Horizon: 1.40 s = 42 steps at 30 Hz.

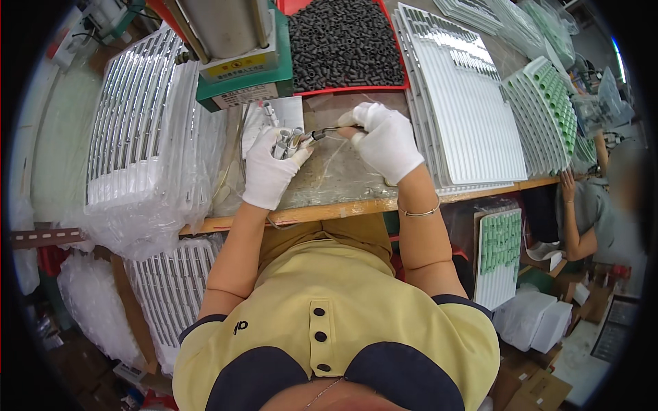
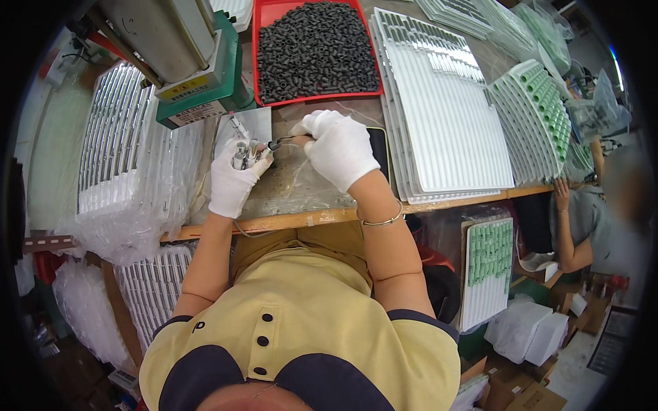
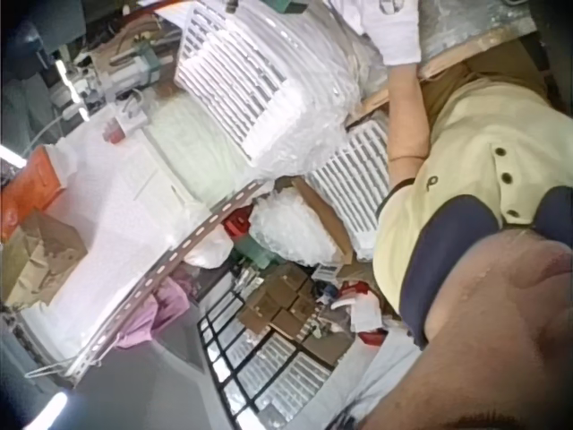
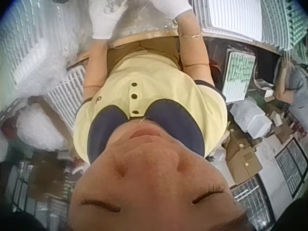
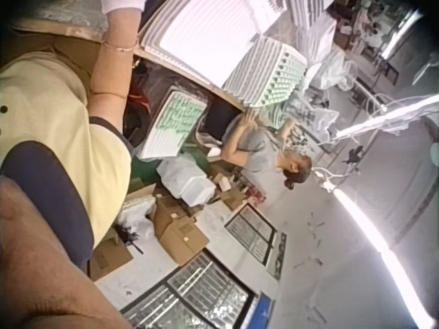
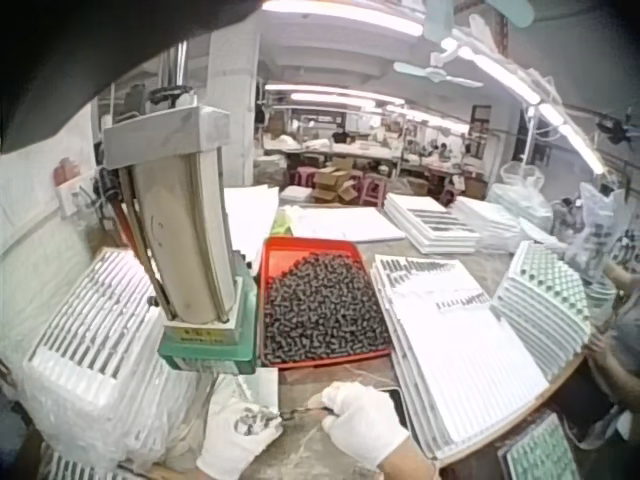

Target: Assemble small black components into metal housings using a bench fixture and organize the finished parts into plastic trays.

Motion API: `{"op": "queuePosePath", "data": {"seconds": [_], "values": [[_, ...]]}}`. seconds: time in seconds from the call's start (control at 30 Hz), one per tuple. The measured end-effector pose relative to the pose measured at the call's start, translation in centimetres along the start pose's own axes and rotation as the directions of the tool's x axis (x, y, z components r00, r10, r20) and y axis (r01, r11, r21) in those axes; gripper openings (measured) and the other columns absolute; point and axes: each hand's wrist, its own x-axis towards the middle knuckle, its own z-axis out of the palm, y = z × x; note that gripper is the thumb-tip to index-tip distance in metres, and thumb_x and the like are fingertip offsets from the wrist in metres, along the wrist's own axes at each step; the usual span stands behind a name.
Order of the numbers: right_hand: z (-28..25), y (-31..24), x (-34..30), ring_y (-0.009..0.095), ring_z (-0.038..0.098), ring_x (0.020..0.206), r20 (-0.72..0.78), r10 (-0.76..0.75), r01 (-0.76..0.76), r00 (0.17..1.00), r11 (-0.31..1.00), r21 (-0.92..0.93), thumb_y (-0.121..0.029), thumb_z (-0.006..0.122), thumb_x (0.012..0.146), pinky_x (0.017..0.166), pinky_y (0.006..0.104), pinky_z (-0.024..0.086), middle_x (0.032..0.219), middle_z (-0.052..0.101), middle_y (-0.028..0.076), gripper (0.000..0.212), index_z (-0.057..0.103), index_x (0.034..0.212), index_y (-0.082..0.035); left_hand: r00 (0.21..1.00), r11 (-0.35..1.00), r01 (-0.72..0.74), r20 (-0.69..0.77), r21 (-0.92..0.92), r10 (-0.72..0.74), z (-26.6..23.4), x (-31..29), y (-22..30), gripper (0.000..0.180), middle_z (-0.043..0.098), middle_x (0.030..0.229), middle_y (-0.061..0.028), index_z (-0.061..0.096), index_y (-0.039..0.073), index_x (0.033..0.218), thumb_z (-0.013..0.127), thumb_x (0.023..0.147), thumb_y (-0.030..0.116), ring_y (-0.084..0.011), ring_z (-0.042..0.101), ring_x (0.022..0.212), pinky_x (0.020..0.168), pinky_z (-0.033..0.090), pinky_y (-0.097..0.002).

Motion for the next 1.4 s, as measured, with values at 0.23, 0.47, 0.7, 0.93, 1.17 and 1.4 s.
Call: {"op": "queuePosePath", "data": {"seconds": [0.23,0.47,0.7,0.93,1.17,1.4], "values": [[-1.9,-0.7,-2.2,0.026,0.062,0.080,0.121,0.028,0.004,0.992,0.965,-0.261,-0.018,0.064,0.078,0.069,0.0372,0.050,0.086,0.065,0.007,0.011,0.067,0.086,-0.011,0.965,0.933,-0.261,0.071,0.248,0.252,1.9,-0.8,1.7,0.024,0.062,0.085,-0.0034,0.063,0.000,0.092,0.074,0.071,0.003,-0.0066,0.055,0.076,0.068,0.043,-0.0207],[-7.8,4.9,-4.7,0.031,0.064,0.086,-0.123,0.645,-0.638,0.754,0.674,-0.371,-0.044,0.071,0.074,0.075,0.0393,0.050,0.092,0.065,0.015,0.047,0.062,0.100,-0.006,0.979,0.989,0.141,0.154,-0.047,-0.133,0.4,-3.4,-0.3,0.024,0.061,0.082,-0.0013,0.061,0.002,0.092,0.073,0.072,0.002,-0.0067,0.054,0.072,0.066,0.045,-0.0221],[-8.0,8.6,-6.2,0.031,0.064,0.085,-0.153,0.705,-0.703,0.693,0.612,-0.363,-0.029,0.061,0.081,0.076,0.0398,0.050,0.087,0.066,0.015,0.025,0.065,0.093,-0.007,0.966,0.970,0.206,0.187,-0.129,-0.180,0.5,-3.7,0.7,0.026,0.059,0.085,-0.0001,0.059,0.002,0.095,0.072,0.073,-0.002,-0.0063,0.053,0.073,0.067,0.045,-0.0207],[-9.2,8.1,-9.1,0.031,0.063,0.074,-0.271,0.512,-0.578,0.815,0.692,-0.433,-0.023,0.061,0.077,0.067,0.0413,0.050,0.076,0.064,0.012,0.014,0.064,0.077,-0.009,0.966,0.969,0.203,0.190,-0.139,-0.175,0.8,-3.7,0.8,0.026,0.058,0.085,0.0005,0.058,0.003,0.095,0.071,0.073,-0.002,-0.0067,0.053,0.074,0.067,0.044,-0.0204],[-11.8,6.4,-13.0,0.029,0.064,0.073,0.029,0.629,-0.597,0.777,0.751,-0.284,-0.026,0.067,0.078,0.070,0.0347,0.051,0.079,0.066,0.013,0.020,0.069,0.087,-0.009,0.947,0.941,0.275,0.223,-0.198,-0.230,1.2,-3.7,1.1,0.029,0.055,0.082,0.0016,0.057,0.004,0.094,0.071,0.070,-0.004,-0.0068,0.052,0.072,0.065,0.044,-0.0204],[-17.8,25.3,-10.3,0.028,0.062,0.099,-0.388,0.776,-0.847,0.497,0.532,-0.020,-0.038,0.068,0.077,0.085,0.0358,0.048,0.111,0.063,0.015,0.046,0.063,0.113,-0.009,0.941,0.904,0.290,0.265,-0.315,-0.210,1.8,-3.0,-0.4,0.029,0.056,0.082,0.0013,0.056,0.006,0.096,0.072,0.071,0.002,-0.0069,0.051,0.069,0.063,0.041,-0.0203]]}}
